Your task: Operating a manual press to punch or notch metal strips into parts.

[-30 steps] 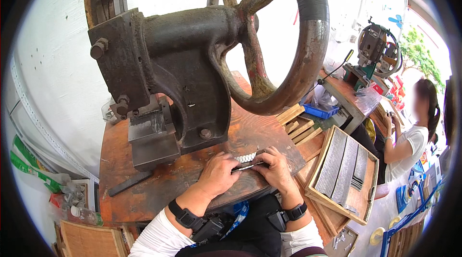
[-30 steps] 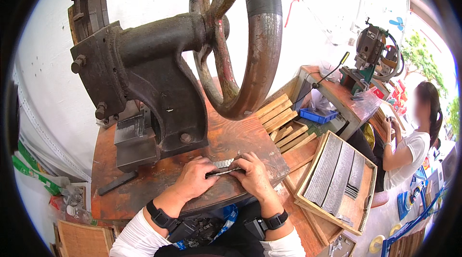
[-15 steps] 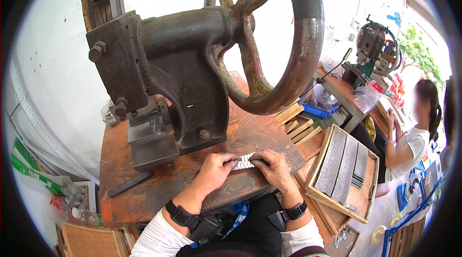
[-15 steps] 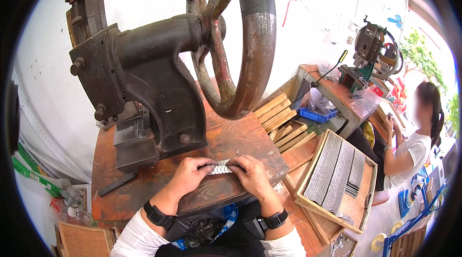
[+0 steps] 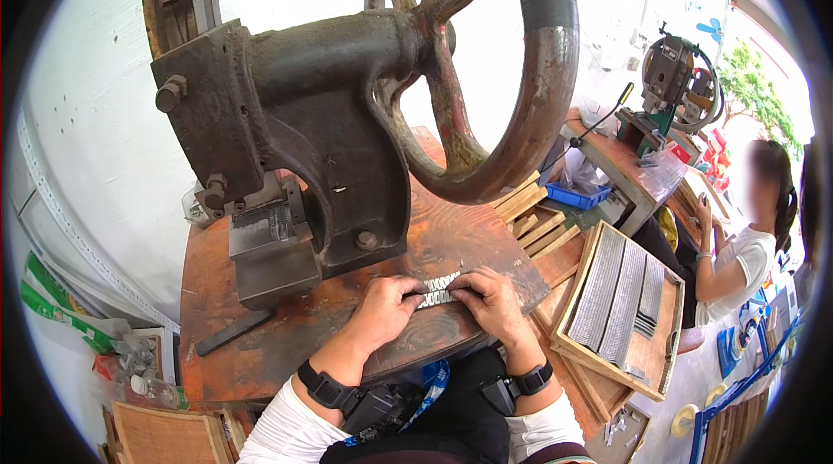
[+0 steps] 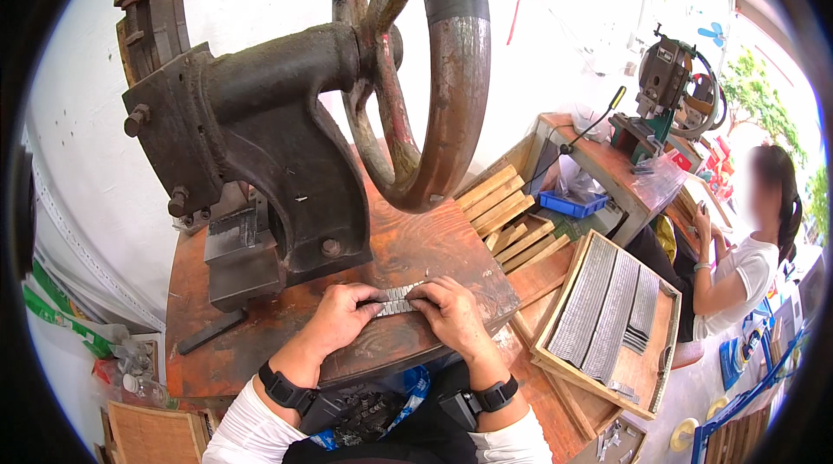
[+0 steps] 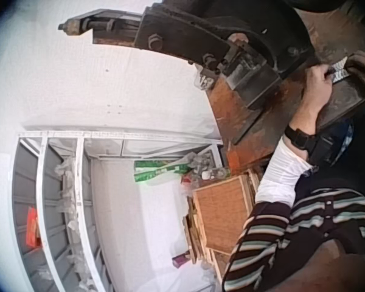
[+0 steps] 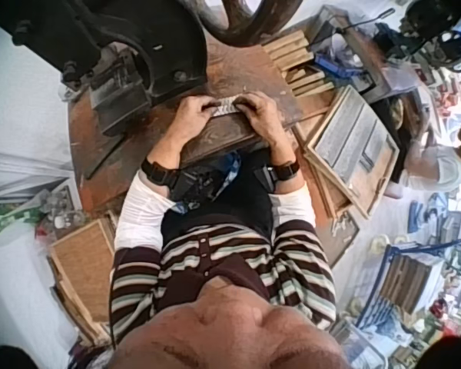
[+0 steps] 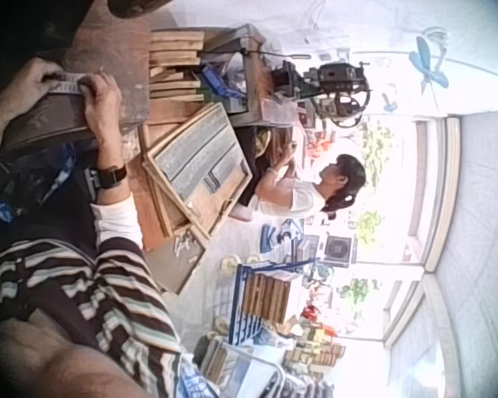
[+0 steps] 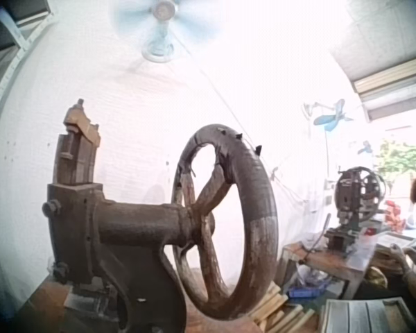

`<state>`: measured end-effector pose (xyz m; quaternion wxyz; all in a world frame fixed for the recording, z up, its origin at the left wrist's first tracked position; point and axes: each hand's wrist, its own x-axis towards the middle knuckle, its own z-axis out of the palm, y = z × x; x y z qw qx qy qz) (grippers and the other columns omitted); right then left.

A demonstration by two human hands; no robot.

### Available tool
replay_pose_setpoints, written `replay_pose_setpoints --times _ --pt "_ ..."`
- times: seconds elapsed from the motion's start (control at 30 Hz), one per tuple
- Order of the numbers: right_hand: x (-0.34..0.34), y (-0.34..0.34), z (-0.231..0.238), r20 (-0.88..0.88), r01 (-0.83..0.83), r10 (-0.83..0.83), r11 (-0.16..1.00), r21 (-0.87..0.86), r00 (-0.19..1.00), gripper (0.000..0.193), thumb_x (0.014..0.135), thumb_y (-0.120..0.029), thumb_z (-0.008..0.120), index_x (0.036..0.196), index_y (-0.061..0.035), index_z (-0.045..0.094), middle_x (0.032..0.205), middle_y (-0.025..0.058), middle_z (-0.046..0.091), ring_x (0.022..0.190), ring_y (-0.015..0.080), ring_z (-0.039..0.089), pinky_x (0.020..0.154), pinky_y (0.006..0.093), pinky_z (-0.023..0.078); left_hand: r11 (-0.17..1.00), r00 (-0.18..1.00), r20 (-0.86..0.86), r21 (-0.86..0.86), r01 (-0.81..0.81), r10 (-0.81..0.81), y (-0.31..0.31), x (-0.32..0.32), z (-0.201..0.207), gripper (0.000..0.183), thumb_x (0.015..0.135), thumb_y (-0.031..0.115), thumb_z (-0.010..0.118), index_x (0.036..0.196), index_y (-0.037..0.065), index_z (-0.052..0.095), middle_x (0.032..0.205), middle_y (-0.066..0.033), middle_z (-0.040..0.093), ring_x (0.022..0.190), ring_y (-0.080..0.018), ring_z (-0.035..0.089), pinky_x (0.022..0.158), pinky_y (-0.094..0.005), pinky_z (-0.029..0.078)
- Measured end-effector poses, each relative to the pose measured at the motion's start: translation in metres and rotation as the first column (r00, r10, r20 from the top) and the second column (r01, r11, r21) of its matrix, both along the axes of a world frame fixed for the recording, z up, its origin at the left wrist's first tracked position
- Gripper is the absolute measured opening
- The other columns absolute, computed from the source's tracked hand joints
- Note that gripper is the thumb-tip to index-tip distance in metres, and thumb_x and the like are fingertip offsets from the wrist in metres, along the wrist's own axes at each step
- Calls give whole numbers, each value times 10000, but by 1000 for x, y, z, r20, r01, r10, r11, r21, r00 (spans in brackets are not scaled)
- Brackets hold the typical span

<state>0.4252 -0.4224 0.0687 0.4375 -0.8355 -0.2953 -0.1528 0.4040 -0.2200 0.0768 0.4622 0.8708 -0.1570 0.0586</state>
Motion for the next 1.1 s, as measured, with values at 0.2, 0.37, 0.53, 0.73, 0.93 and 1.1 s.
replay_pose_setpoints --times 0.2,0.37,0.53,0.73,0.93,1.1 --pt "3 -4 1 48 -80 83 995 -62 995 117 720 -50 708 831 -66 672 816 85 636 824 277 589 711 345 483 991 997 68 135 25 -34 -4 -8 5 196 774 143 673 919 12 680 881 -185 645 822 -367 624 742 -427 489" --pt "5 -9 -1 52 -149 151 988 -26 987 171 696 -51 739 861 -53 696 799 74 642 812 253 598 728 335 480 973 991 136 230 -15 -17 -7 -11 1 214 766 205 678 879 24 688 834 -164 632 781 -365 613 689 -434 479" --pt "20 -3 7 -165 124 -126 992 -21 978 202 721 -91 716 921 -75 700 866 121 627 902 302 586 766 375 473 973 990 138 232 -5 -28 -2 -10 -1 180 767 179 673 872 33 688 839 -165 636 790 -362 612 691 -427 479" --pt "34 -2 19 -139 9 -65 929 -370 988 218 692 -104 737 899 -63 682 923 148 605 942 329 570 807 391 460 973 991 119 229 33 -61 -1 -13 7 215 711 169 720 881 43 684 819 -164 640 788 -352 617 686 -418 482" --pt "31 0 12 -265 42 -81 988 -149 961 180 671 -27 742 833 -23 665 784 116 627 746 218 625 673 314 492 973 994 110 229 -25 -1 2 -11 5 204 697 160 730 854 41 676 807 -154 640 780 -347 615 686 -409 482" --pt "28 -4 -4 -117 95 -99 995 -42 988 167 680 18 719 832 -19 662 811 111 653 739 211 631 669 309 495 966 996 59 250 57 -74 0 -12 10 196 721 160 711 882 51 686 866 -147 641 849 -354 606 751 -446 479"
